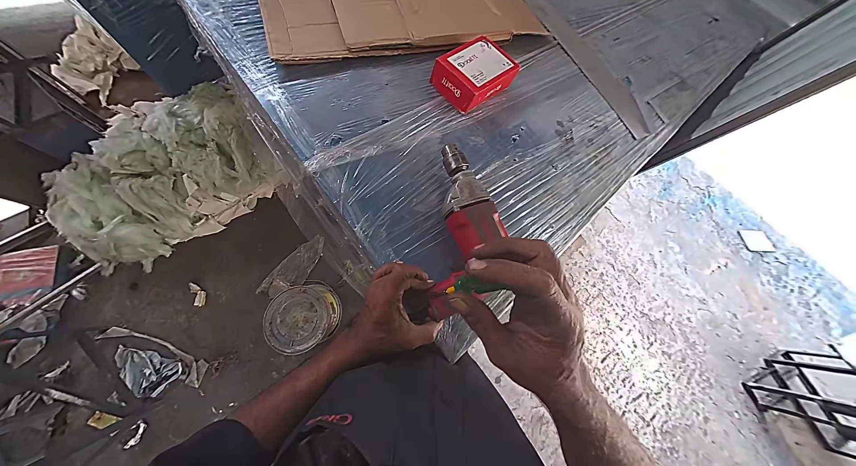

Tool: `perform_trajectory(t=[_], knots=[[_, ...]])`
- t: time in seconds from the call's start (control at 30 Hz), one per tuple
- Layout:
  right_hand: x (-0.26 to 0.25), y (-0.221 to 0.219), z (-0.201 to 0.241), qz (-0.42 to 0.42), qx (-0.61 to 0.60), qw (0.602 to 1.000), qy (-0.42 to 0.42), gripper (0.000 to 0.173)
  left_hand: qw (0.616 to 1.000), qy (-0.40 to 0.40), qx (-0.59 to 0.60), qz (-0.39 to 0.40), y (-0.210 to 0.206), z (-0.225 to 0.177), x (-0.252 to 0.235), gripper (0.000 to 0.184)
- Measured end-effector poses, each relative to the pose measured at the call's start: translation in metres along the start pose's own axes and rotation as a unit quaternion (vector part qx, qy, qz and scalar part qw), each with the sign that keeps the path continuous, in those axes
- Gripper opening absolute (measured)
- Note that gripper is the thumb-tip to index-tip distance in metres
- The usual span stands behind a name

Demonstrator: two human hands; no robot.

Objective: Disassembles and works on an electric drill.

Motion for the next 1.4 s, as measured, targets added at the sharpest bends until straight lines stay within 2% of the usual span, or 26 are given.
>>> perform_trajectory(t=[0.07,0.27,0.37,0.43,0.5,0.63,0.73,0.8,0.97,1.13,1.3,1.4], knots=[[-0.002,0.0,-0.001,-0.024,0.012,1.0,0.009,0.026,1.0,0.001,-0.004,0.002,0.0,0.0,0.0,0.064],[-0.013,0.007,0.009,0.013,-0.052,0.999,0.0,0.039,1.0,0.01,0.002,0.005,-0.002,0.0,0.0,0.068],[-0.022,0.014,0.017,0.066,0.066,0.996,-0.017,0.03,1.0,0.011,0.009,0.0,-0.002,0.0,0.0,0.072],[-0.02,0.006,-0.001,0.167,0.193,0.964,-0.078,0.026,1.0,0.013,0.016,0.0,-0.001,0.0,0.0,0.075],[-0.01,-0.003,-0.026,0.274,0.301,0.905,-0.123,0.032,1.0,0.013,0.019,0.003,-0.001,0.0,0.0,0.076],[0.002,-0.018,-0.05,0.373,0.361,0.845,-0.129,0.034,1.0,0.015,0.019,0.001,-0.001,0.001,0.0,0.074],[-0.001,-0.028,-0.053,0.402,0.379,0.823,-0.13,0.029,1.0,0.009,0.024,0.0,-0.002,0.003,0.0,0.077],[-0.006,-0.033,-0.053,0.421,0.388,0.808,-0.139,0.032,1.0,0.002,0.028,-0.004,-0.002,0.003,0.001,0.077],[-0.018,-0.044,-0.06,0.504,0.389,0.742,-0.21,0.036,1.0,0.002,0.028,0.001,-0.002,0.003,0.001,0.078],[-0.025,-0.055,-0.066,0.548,0.373,0.706,-0.25,0.039,1.0,0.011,0.019,-0.004,-0.001,0.003,0.001,0.08],[-0.021,-0.063,-0.062,0.569,0.38,0.689,-0.24,0.038,1.0,0.001,0.025,-0.018,-0.002,0.003,0.002,0.08],[-0.017,-0.063,-0.062,0.568,0.381,0.703,-0.198,0.037,0.999,0.006,0.031,-0.013,-0.003,0.004,0.003,0.079]])
Point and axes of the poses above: each hand's wrist, its own x-axis away from the middle knuckle, its own y-axis out of the back of the hand, z = x × y, the point moved 6 cm from there along -x, towards the middle knuckle, and after that the axes turned 13 degrees about -x, right-handed, at the moved point
